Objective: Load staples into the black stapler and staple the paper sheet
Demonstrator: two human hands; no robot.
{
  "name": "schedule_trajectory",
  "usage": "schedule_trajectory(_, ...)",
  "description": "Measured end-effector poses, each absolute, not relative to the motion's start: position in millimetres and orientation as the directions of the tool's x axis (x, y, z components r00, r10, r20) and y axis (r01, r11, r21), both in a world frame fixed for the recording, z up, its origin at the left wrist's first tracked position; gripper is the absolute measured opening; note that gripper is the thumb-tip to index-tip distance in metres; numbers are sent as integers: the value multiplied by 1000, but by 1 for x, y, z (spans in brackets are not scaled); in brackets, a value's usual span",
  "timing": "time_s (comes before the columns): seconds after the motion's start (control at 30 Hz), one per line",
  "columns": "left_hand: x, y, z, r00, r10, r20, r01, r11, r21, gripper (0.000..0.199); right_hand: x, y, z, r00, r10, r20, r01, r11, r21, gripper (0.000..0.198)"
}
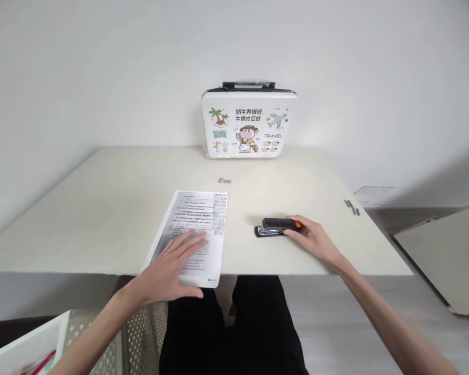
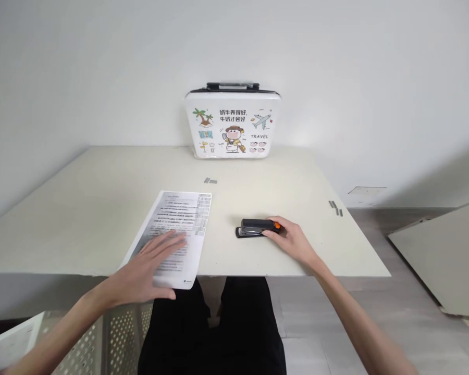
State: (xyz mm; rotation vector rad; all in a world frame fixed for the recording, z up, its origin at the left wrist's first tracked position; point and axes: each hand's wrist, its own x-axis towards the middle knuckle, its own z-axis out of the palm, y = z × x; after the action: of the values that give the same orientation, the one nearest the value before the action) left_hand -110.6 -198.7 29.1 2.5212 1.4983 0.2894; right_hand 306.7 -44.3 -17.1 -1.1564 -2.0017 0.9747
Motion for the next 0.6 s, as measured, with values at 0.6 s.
schedule_trajectory(0.6,-15,-219,-3,476,873,103,863,-487,138,84,296,-57,-18,-441,891,108,433,317,-844,45)
